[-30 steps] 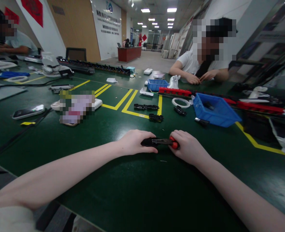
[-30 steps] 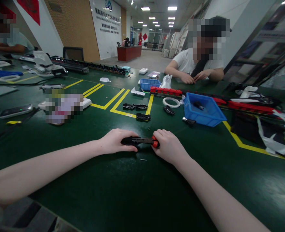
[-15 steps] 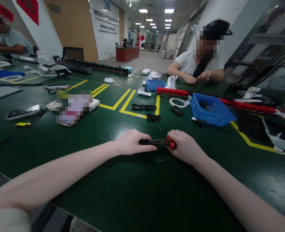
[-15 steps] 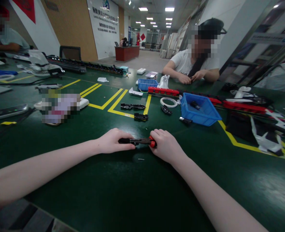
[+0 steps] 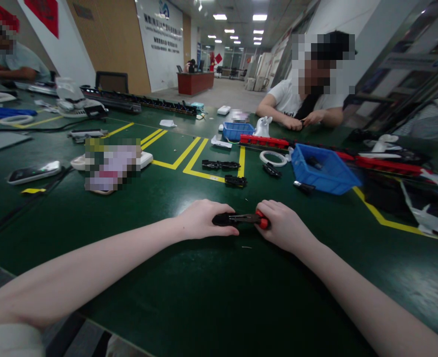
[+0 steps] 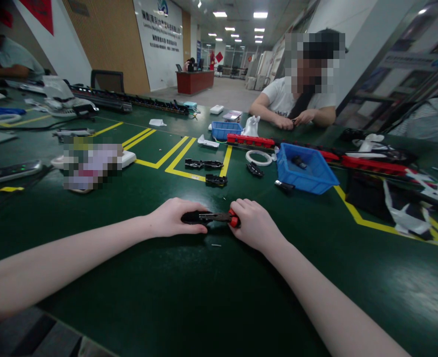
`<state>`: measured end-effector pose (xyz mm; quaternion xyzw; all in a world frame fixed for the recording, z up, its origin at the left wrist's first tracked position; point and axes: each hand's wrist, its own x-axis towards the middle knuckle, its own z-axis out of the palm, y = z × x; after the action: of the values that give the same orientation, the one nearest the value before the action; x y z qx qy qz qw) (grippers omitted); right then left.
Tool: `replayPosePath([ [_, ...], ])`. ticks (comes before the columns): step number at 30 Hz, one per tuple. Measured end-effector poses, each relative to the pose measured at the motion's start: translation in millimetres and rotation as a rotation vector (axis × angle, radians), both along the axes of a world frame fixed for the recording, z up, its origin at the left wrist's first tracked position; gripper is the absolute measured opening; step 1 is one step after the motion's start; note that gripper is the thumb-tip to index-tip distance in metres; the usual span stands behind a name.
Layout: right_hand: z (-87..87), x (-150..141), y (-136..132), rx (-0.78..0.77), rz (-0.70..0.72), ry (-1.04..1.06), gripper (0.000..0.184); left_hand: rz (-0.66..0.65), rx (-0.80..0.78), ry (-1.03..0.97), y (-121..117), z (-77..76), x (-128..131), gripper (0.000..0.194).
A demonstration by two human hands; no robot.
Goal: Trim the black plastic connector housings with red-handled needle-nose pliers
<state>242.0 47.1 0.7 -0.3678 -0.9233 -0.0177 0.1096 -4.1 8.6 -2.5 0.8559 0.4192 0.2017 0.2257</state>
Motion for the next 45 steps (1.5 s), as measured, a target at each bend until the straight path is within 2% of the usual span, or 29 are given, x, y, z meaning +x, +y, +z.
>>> replayPosePath([
  [9, -1.5, -0.8, 1.2, 0.008, -0.008, -0.009, 0.007, -0.013, 0.052, 0.033, -1.1, -1.0, 0.1, 0.042],
  [16, -0.6, -0.3, -0.1, 0.000, -0.002, -0.003, 0.007, -0.019, 0.047, 0.021, -3.5, 0.4, 1.2, 0.034],
  [32, -0.7, -0.2, 0.3, 0.000, -0.006, -0.010, 0.006, -0.018, 0.028, 0.037, -2.6, 1.0, 1.3, 0.034],
  [45, -2.2, 0.4, -0.2, 0.014, -0.016, 0.001, 0.006, 0.011, 0.122, 0.089, -2.3, -2.5, 1.6, 0.036],
])
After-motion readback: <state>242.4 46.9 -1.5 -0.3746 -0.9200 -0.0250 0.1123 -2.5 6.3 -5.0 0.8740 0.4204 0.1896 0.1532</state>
